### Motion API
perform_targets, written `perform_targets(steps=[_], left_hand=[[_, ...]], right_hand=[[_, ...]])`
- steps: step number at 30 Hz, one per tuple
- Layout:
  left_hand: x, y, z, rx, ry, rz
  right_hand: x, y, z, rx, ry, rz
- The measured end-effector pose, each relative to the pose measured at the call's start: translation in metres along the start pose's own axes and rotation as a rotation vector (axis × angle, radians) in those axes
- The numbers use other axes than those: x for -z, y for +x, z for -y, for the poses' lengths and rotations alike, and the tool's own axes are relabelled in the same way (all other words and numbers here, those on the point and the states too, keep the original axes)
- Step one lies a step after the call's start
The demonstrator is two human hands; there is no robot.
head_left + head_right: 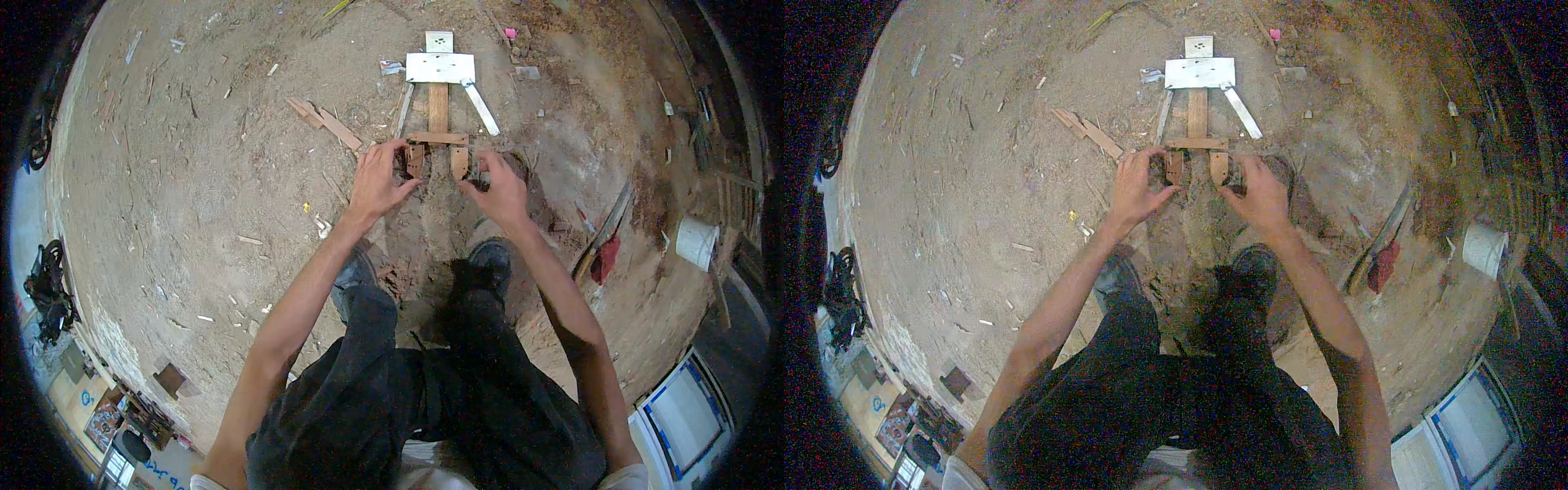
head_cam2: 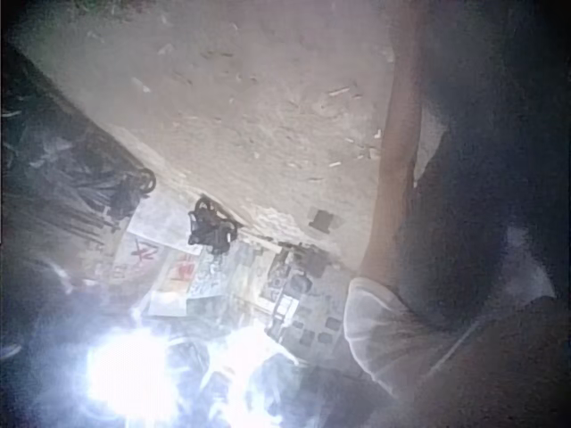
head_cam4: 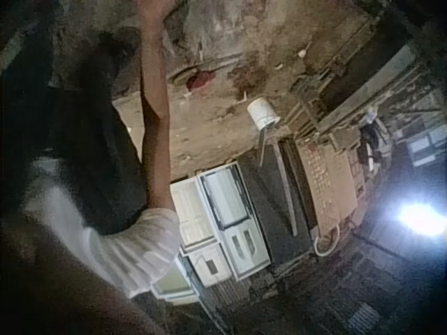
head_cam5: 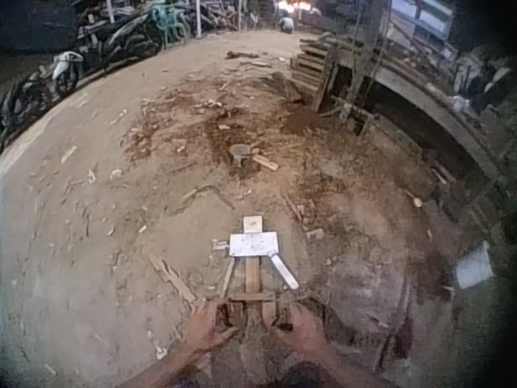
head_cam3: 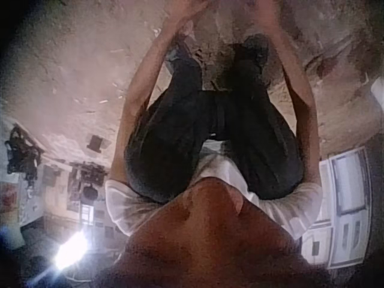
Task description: The person assembles a small wooden figure by attaching pieces of wood together using small pins or nails.
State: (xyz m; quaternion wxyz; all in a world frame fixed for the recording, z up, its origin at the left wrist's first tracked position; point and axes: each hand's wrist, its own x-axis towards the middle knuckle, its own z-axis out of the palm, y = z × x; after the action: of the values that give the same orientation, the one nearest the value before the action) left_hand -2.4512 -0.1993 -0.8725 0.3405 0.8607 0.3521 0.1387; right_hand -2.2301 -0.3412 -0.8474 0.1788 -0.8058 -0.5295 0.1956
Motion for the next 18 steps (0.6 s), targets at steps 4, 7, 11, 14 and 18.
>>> perform_targets(steps=[4,7,11,14,18], left_hand=[[0.0,0.001,0.001,-0.034,-0.002,-0.022],[0.0,-0.001,0.002,-0.024,0.0,-0.031],[-0.002,-0.001,0.005,-0.037,0.009,-0.024],[-0.003,-0.001,0.005,-0.051,-0.001,-0.032],[0.0,0.0,0.003,-0.056,-0.007,-0.016]], right_hand=[[0.002,-0.005,-0.007,-0.013,0.043,-0.031],[0.006,-0.004,-0.006,-0.021,0.081,-0.028],[0.002,-0.005,-0.013,-0.048,0.039,0.003],[0.0,-0.006,-0.013,-0.016,0.049,-0.036],[-0.001,-0.005,-0.013,0.011,0.057,-0.054]])
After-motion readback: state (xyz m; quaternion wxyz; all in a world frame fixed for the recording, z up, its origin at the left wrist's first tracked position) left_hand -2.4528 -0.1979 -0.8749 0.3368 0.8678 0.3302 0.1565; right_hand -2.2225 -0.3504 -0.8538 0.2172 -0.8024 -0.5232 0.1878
